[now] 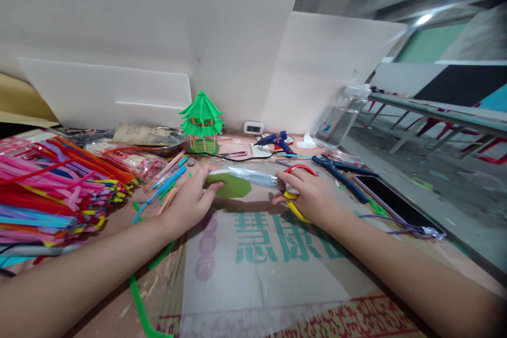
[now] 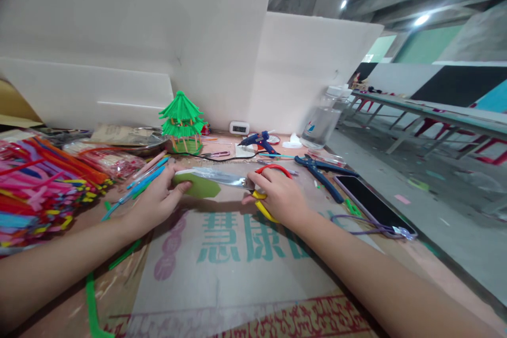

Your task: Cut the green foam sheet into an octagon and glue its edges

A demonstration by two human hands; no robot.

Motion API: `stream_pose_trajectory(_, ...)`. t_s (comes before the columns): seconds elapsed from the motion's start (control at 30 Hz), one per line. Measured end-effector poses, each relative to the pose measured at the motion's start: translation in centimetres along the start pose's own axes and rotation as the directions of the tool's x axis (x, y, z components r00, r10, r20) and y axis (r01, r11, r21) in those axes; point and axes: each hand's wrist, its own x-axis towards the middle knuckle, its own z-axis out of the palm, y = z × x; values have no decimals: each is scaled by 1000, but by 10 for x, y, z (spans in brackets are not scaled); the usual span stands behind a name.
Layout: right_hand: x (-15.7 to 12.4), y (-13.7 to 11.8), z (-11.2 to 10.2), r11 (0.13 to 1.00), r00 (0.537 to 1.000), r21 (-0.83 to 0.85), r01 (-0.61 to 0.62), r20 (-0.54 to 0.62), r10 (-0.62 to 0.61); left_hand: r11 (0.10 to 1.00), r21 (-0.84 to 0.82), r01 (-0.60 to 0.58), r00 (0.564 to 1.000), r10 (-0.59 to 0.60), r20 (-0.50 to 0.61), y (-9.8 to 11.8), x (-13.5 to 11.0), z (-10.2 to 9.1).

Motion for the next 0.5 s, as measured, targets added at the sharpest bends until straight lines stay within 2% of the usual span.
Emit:
stream_pose_trajectory(0.27, 0, -2, -1, 996, 999, 87, -33, 33, 30, 1000, -1, 5, 1000, -5, 5, 2, 2, -1)
stream_pose_trajectory(0.5, 1, 0, -1, 978, 987, 132, -159, 46, 154, 999, 45, 22, 999, -19, -51, -2, 3, -1)
